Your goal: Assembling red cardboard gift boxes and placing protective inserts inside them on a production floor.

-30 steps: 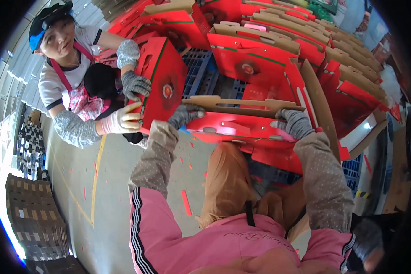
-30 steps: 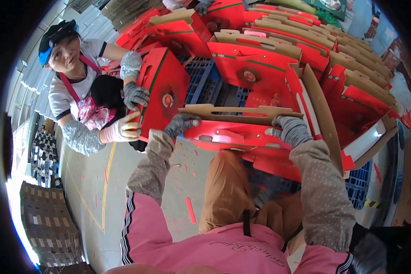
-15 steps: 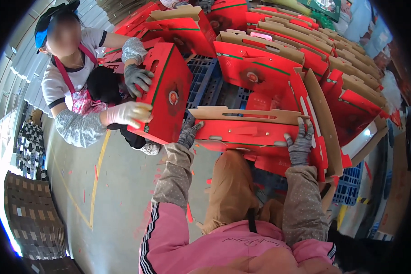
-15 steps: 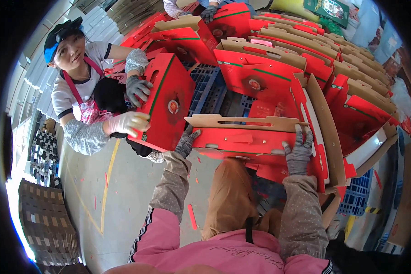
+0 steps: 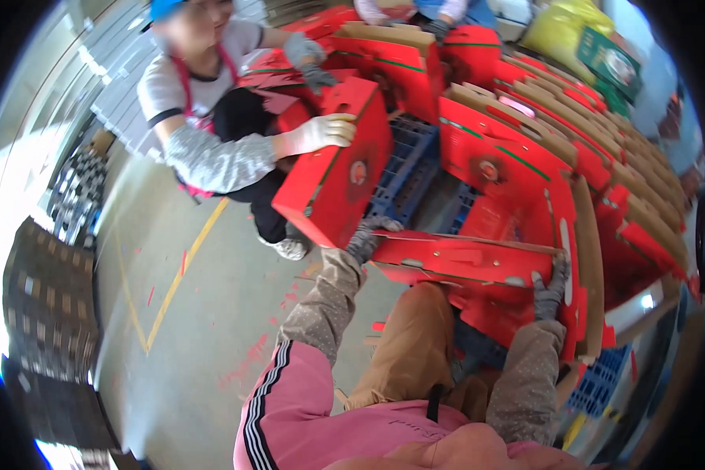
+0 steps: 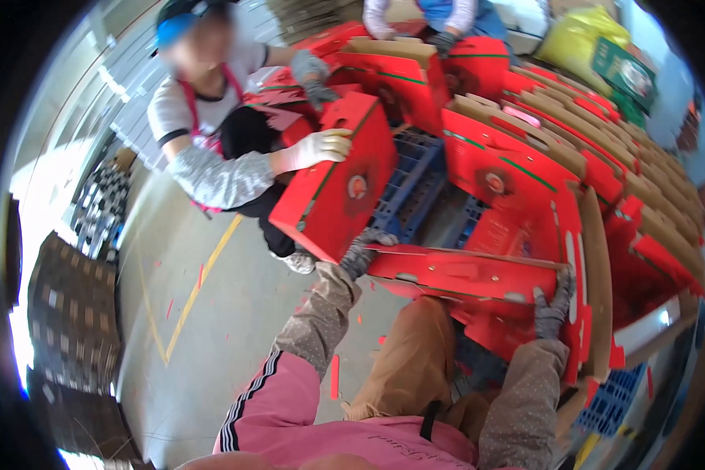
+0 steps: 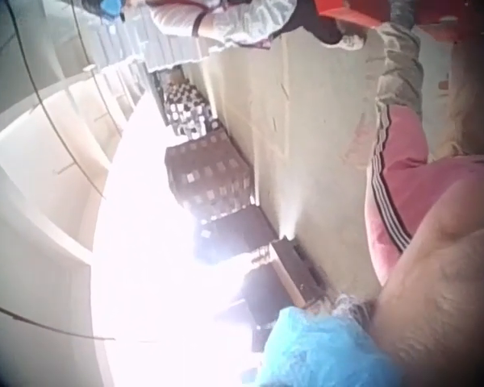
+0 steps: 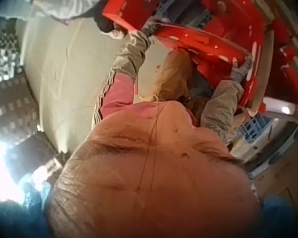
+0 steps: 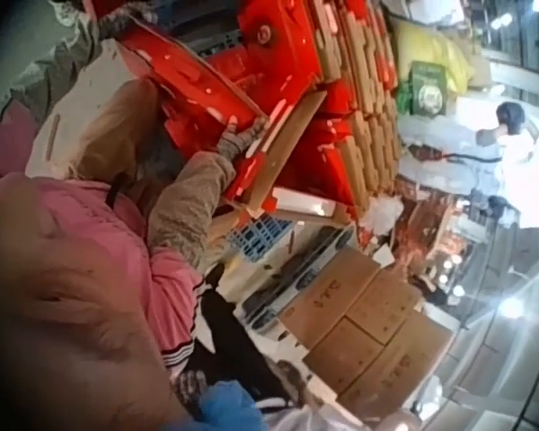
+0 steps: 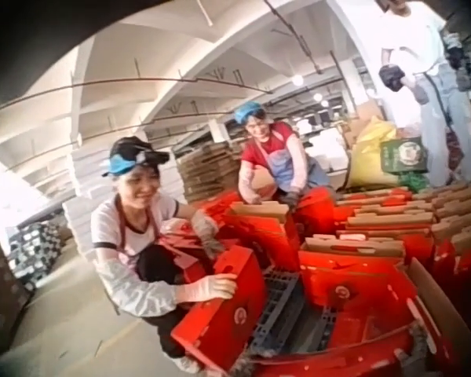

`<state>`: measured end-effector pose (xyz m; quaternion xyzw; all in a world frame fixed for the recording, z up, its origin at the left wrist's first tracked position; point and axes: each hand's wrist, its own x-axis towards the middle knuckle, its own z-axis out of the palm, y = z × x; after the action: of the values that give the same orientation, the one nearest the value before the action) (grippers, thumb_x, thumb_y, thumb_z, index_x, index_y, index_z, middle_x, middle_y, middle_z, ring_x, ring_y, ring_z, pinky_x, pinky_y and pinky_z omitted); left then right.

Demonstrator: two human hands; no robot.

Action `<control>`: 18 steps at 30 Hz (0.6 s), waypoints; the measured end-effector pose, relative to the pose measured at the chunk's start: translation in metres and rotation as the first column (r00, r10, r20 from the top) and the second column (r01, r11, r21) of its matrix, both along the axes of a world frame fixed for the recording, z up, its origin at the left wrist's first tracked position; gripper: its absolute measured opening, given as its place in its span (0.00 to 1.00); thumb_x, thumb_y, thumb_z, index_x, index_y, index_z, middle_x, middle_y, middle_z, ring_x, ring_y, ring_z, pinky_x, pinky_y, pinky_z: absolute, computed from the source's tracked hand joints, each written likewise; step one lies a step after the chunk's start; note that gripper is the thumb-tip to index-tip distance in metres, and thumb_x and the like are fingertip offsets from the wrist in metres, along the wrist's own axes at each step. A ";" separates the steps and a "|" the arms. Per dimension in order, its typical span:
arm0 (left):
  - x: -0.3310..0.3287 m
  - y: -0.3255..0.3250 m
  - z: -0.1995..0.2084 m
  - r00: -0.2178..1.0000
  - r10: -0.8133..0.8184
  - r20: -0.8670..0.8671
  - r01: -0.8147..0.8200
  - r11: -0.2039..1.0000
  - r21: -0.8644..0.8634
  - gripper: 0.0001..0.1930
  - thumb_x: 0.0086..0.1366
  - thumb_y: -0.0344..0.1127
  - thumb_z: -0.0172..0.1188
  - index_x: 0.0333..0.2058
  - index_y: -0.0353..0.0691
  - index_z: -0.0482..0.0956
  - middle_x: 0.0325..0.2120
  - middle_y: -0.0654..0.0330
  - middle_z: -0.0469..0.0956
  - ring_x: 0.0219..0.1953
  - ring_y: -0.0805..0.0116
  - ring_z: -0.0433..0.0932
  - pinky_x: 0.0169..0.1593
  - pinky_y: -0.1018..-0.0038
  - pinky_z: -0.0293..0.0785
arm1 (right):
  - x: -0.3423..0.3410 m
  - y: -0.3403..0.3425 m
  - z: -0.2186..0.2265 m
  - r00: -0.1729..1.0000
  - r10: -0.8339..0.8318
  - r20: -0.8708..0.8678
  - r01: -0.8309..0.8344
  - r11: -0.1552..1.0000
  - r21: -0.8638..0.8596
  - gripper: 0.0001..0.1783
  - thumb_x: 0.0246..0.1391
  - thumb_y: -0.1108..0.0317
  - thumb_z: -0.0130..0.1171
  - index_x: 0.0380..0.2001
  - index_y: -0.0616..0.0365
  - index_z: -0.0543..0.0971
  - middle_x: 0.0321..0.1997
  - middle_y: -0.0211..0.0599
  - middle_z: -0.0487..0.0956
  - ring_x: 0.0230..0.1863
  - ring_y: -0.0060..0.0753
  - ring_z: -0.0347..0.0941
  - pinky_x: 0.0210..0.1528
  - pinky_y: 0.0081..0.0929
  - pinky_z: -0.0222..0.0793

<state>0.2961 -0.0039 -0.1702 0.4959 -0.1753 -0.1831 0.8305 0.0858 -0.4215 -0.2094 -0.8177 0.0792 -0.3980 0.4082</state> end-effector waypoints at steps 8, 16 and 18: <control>0.017 0.013 -0.001 0.950 -0.146 -0.275 0.125 0.988 -0.093 0.03 0.50 0.27 0.59 0.22 0.34 0.79 0.30 0.49 0.79 0.38 0.55 0.78 0.47 0.61 0.73 | 0.016 -0.042 -0.004 0.936 0.250 -0.250 -0.206 0.960 0.191 0.36 0.38 0.84 0.59 0.54 0.59 0.62 0.54 0.37 0.67 0.58 0.34 0.60 0.65 0.28 0.50; 0.041 -0.040 -0.016 0.842 -0.147 0.518 0.178 0.984 -0.010 0.12 0.52 0.34 0.64 0.35 0.36 0.78 0.32 0.52 0.79 0.40 0.57 0.78 0.48 0.63 0.74 | -0.059 -0.016 0.023 0.904 0.357 -0.237 -0.251 0.890 0.381 0.16 0.49 0.78 0.53 0.43 0.60 0.76 0.45 0.36 0.76 0.49 0.31 0.70 0.53 0.25 0.68; 0.057 0.015 -0.044 0.759 -0.558 0.335 0.647 0.707 -0.286 0.14 0.53 0.34 0.65 0.38 0.37 0.76 0.35 0.53 0.78 0.43 0.57 0.77 0.51 0.63 0.71 | -0.057 0.011 0.053 0.895 0.354 -0.272 -0.262 0.910 0.323 0.16 0.50 0.77 0.52 0.44 0.60 0.76 0.45 0.36 0.76 0.49 0.31 0.71 0.53 0.25 0.67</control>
<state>0.3530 0.0114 -0.2146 0.2549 -0.4529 -0.3506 0.7791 0.0287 -0.4109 -0.1561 -0.8085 0.0685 -0.1725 0.5585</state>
